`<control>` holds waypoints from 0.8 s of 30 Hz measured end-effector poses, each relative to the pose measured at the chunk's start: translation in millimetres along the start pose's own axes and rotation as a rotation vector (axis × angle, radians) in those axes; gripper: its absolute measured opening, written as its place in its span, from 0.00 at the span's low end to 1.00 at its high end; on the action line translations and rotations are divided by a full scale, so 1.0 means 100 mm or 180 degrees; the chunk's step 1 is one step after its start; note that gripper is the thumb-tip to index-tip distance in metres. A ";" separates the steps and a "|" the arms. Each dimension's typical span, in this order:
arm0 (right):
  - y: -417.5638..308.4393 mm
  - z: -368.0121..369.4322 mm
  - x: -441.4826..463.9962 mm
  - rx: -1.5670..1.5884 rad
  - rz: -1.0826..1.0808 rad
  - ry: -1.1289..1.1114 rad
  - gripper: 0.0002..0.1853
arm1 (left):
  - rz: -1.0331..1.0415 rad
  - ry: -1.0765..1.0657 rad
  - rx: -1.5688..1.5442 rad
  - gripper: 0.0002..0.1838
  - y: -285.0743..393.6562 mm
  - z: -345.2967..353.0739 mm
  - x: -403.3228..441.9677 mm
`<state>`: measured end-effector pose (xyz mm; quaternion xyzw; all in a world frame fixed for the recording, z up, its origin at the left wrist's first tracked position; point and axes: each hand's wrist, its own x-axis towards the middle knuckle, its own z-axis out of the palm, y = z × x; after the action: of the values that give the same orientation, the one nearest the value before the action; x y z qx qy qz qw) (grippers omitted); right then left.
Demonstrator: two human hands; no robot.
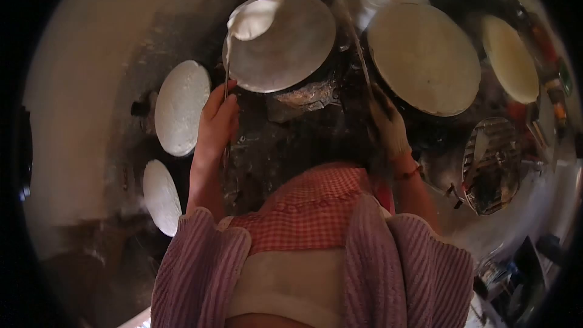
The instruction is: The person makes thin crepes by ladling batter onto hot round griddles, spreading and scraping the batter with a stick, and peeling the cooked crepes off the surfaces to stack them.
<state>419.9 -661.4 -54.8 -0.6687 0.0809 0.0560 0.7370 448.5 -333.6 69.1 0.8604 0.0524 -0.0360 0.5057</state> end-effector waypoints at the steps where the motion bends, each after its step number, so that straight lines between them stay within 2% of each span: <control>1: 0.03 0.11 -0.01 0.0230 -0.0001 0.0159 0.25 | 0.0382 0.0204 0.0533 0.20 0.04 -0.01 0.14; 2: 0.09 0.17 0.04 0.0485 0.0001 0.0328 0.25 | 0.0831 0.0406 0.0821 0.21 0.02 0.05 0.35; 4: 0.01 0.34 0.00 0.0777 0.0612 0.0366 0.25 | 0.1152 0.0261 0.1275 0.22 -0.09 0.08 0.68; 5: -0.01 0.43 0.04 0.0794 0.0669 0.0392 0.25 | 0.1327 0.0202 0.1466 0.23 -0.17 0.12 0.87; 9: 0.14 0.79 0.26 0.0551 0.0471 0.0490 0.24 | 0.1296 -0.0210 0.0973 0.22 -0.87 0.42 1.59; 10: 0.20 0.86 0.35 0.0540 0.0519 0.0527 0.24 | 0.0573 -0.0658 -0.0055 0.19 -0.92 0.54 1.70; 13: 0.31 0.97 0.53 -0.0460 0.0609 0.0627 0.24 | -0.1187 -0.1624 -0.2979 0.09 -0.86 0.65 2.00; 15: 0.23 1.05 0.65 -0.1516 0.0695 0.0676 0.24 | -0.1439 -0.1684 -0.3886 0.05 -0.81 0.64 2.32; 16: 0.28 1.09 0.74 -0.1693 0.0433 0.0730 0.24 | -0.1570 -0.1684 -0.4358 0.04 -0.80 0.63 2.45; 18: 0.44 1.19 0.97 -0.2053 -0.0094 0.0794 0.25 | -0.1250 -0.0640 -0.4443 0.05 -0.80 0.61 2.68; 21: 0.31 1.48 1.42 -0.1885 -0.0205 0.0489 0.23 | -0.1066 0.0656 -0.4752 0.05 -0.84 0.32 2.68; 22: 0.21 1.59 1.57 -0.2099 -0.0119 0.0395 0.23 | -0.1050 0.1051 -0.4892 0.05 -0.88 0.18 2.60; 24: 0.00 1.79 1.80 -0.2525 0.0058 0.0185 0.23 | -0.0873 0.0725 -0.4269 0.06 -1.06 -0.11 2.24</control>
<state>604.8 -487.8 -73.1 -0.9020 0.0797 0.0706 0.4184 657.7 -260.5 -42.8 0.3460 0.2244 0.0310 0.9105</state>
